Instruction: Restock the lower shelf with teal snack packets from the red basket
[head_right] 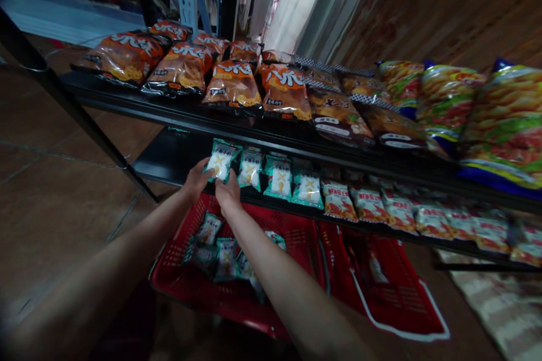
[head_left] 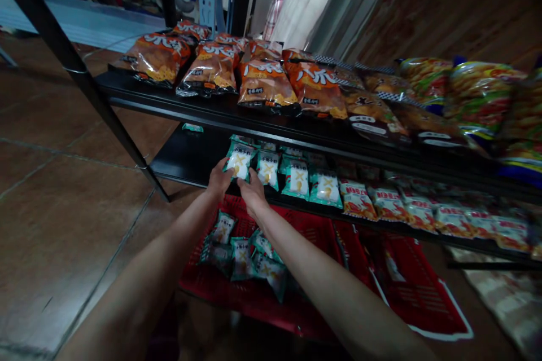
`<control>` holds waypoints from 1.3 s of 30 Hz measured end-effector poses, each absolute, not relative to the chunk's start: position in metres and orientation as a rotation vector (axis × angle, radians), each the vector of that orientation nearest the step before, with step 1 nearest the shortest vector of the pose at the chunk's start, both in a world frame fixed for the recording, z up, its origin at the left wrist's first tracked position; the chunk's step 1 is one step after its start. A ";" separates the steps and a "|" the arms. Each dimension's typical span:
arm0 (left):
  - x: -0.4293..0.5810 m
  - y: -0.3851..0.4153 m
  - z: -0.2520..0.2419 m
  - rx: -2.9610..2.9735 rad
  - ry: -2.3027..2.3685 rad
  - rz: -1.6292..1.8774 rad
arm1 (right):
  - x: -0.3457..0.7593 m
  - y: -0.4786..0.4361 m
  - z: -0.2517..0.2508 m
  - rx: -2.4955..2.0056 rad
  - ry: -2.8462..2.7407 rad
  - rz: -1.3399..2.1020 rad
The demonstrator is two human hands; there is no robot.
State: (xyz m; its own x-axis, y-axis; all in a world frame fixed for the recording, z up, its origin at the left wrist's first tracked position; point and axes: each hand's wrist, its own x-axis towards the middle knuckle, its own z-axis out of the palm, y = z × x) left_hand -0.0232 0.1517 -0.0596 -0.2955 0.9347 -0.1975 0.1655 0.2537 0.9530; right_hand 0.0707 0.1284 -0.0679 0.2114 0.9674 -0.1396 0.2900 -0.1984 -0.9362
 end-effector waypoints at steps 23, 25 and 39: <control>-0.021 0.182 -0.105 1.360 1.943 0.914 | 0.068 0.154 -0.093 -1.766 -1.477 0.825; -0.021 0.180 -0.101 1.388 1.980 0.872 | 0.067 0.154 -0.094 -1.748 -1.473 0.817; -0.021 0.181 -0.097 1.479 2.016 0.802 | 0.066 0.151 -0.096 -1.673 -1.472 0.802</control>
State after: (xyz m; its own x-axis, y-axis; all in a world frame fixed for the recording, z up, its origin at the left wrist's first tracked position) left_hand -0.0212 0.1815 -0.0973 -0.2770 0.9592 -0.0571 0.6579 0.2326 0.7163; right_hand 0.0659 0.1509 -0.0960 0.1405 0.9898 0.0235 0.5164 -0.0530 -0.8547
